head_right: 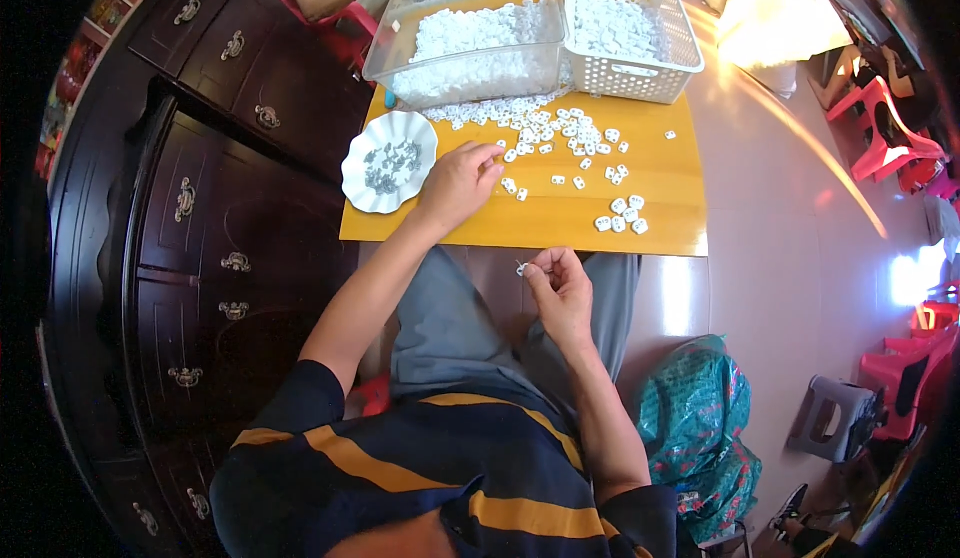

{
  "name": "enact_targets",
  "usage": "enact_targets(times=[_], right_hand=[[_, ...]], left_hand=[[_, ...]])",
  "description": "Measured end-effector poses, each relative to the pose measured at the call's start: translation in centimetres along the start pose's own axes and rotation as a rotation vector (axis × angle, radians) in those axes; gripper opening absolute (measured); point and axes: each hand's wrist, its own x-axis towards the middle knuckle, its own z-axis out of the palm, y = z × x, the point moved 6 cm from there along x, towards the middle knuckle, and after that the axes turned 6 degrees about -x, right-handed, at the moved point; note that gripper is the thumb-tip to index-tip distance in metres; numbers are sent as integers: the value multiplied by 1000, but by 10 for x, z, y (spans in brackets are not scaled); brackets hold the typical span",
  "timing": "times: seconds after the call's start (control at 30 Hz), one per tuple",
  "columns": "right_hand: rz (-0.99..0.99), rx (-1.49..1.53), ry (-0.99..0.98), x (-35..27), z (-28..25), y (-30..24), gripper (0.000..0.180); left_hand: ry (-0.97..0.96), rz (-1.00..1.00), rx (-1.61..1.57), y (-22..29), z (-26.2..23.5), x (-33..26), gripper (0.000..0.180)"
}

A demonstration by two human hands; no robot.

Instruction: Assembling small white plastic components by hand at a workbench.

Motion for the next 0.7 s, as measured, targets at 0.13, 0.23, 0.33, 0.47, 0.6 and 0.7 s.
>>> enact_targets(times=[0.13,0.23,0.33,0.47,0.6,0.7], right_hand=[[2,0,18,2,-5,2,10],[2,20,28,4,-7,2,10],[0,1,40,4,-8,1,10],[-3,6,30,4,-6,0,10],[-16,0,20,3,-5,1,10],[-16,15,23,1,-4,-1,10]], left_hand=[[-4,2,99,-6,13,15,19],[-45,-17,176,-8,20,19,18],[-31,54,246,-4,23,22,14],[-23,85,312,-3,24,24,12],[8,131,295,-9,20,23,12],[20,-2,18,-18,8,13,14]])
